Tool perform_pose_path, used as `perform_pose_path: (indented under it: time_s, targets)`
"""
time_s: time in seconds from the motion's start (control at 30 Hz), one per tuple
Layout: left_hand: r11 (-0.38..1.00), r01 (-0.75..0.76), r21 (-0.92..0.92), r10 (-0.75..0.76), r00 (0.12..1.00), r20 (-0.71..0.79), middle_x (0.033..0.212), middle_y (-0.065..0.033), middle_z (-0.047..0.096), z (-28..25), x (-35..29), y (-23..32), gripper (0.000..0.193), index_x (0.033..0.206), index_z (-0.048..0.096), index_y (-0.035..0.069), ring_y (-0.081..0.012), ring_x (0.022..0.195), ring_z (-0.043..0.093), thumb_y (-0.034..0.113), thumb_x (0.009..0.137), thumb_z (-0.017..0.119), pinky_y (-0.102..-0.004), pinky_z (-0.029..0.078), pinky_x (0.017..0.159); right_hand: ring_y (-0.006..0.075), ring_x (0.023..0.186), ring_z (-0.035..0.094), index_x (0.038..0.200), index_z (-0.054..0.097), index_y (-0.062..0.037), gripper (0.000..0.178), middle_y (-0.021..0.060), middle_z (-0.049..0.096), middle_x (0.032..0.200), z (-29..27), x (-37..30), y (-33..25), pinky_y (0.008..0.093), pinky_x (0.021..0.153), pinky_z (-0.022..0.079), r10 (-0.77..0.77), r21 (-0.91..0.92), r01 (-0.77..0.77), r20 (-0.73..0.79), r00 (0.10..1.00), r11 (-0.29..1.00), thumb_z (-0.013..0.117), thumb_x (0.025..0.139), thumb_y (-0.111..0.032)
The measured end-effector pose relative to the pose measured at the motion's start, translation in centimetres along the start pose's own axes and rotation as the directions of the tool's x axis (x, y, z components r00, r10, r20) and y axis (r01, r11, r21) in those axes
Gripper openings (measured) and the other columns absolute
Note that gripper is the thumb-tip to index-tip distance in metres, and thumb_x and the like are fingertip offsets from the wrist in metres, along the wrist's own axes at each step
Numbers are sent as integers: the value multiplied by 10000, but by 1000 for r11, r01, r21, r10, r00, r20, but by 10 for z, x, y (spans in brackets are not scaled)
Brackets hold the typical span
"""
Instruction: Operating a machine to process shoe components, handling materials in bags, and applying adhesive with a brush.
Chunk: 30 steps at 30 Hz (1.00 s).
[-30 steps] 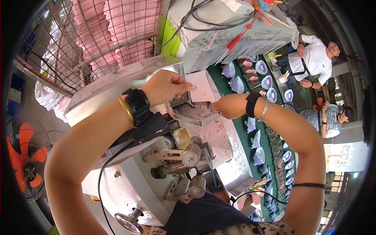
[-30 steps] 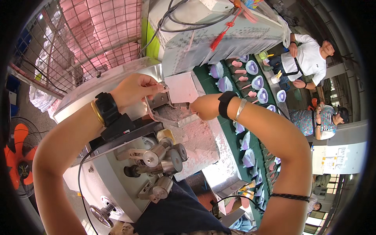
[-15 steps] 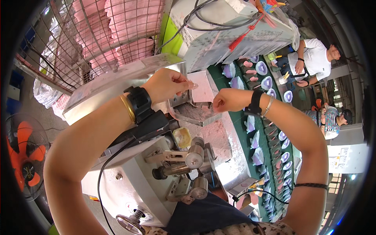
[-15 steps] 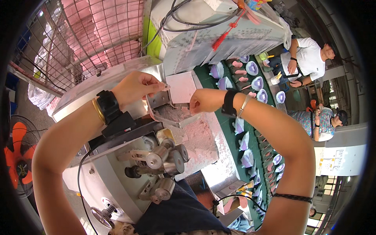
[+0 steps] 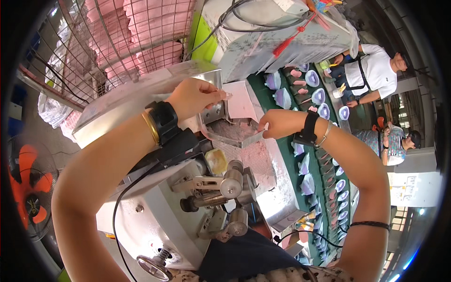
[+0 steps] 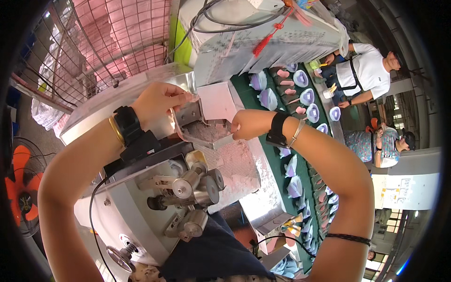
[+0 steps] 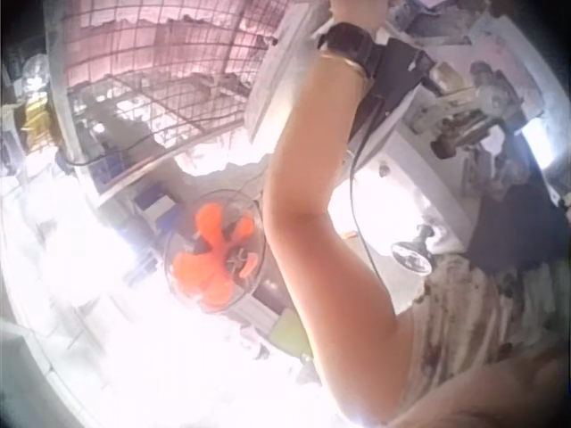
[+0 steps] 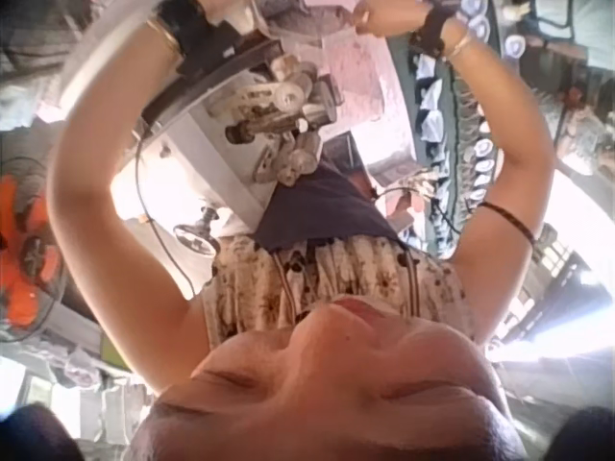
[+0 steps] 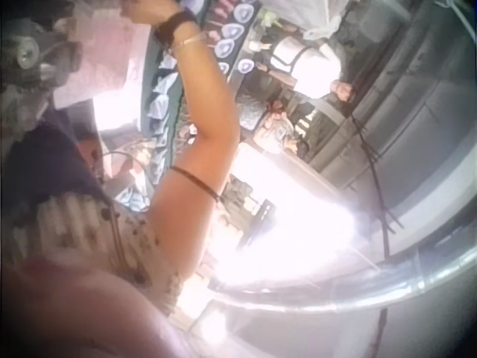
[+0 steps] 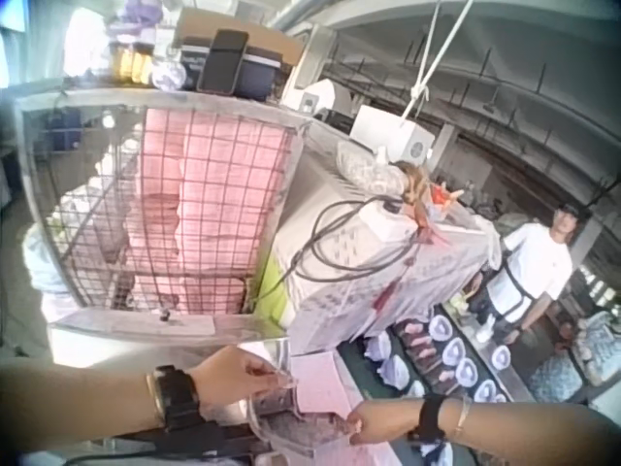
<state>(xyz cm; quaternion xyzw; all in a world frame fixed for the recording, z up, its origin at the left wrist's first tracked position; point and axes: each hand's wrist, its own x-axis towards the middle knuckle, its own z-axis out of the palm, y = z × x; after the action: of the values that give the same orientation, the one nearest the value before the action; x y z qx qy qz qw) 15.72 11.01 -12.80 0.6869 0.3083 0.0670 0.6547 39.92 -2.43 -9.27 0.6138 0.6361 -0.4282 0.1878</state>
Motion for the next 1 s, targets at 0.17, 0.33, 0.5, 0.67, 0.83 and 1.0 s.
perform_pose_path:
  time_s: [0.17,0.33,0.5,0.67,0.83,1.0]
  targets:
    - [996,0,-91,-3,999,-37,670,29,601,1,-3,2,286,924,726,21,-40,583,494,302,871,714,-211,397,538,142,525,558,1112,607,35,332,66,588,604,10,-18,-26,299,529,428,165,284,-176,63,984,942,596,831,-143]
    - [995,-23,-99,18,999,-48,661,33,592,-6,-6,-4,277,905,720,19,-38,570,476,295,884,703,-216,382,528,100,471,459,1222,521,43,418,6,500,555,23,-22,-34,281,457,336,200,470,-226,105,974,853,583,841,-118]
    - [995,-37,-89,34,998,-45,655,34,582,-5,-4,-3,274,899,714,18,-37,569,470,292,887,702,-220,380,529,131,520,555,1200,532,27,451,42,587,608,33,-18,-39,280,462,412,93,560,-128,90,992,818,631,822,-200]
    - [996,-8,-92,2,998,-64,655,33,583,1,-2,1,276,884,714,10,-36,573,470,285,886,706,-215,384,529,179,578,607,1275,506,12,523,77,624,682,35,-19,-54,313,546,476,56,504,-70,42,998,861,638,820,-209]
    - [999,21,-42,-22,999,-26,698,41,595,5,-1,9,264,929,709,30,-37,623,502,292,900,687,-210,404,564,305,805,682,1286,547,-78,515,148,683,856,25,-27,-38,415,749,525,-53,3,54,-82,995,999,642,798,-210]
    - [998,22,-56,-24,999,-30,654,37,583,10,3,11,284,903,714,20,-38,581,482,302,873,718,-213,401,537,289,671,647,1118,632,-143,336,120,639,701,11,-19,-9,410,627,493,-174,-130,148,-215,961,980,644,787,-200]
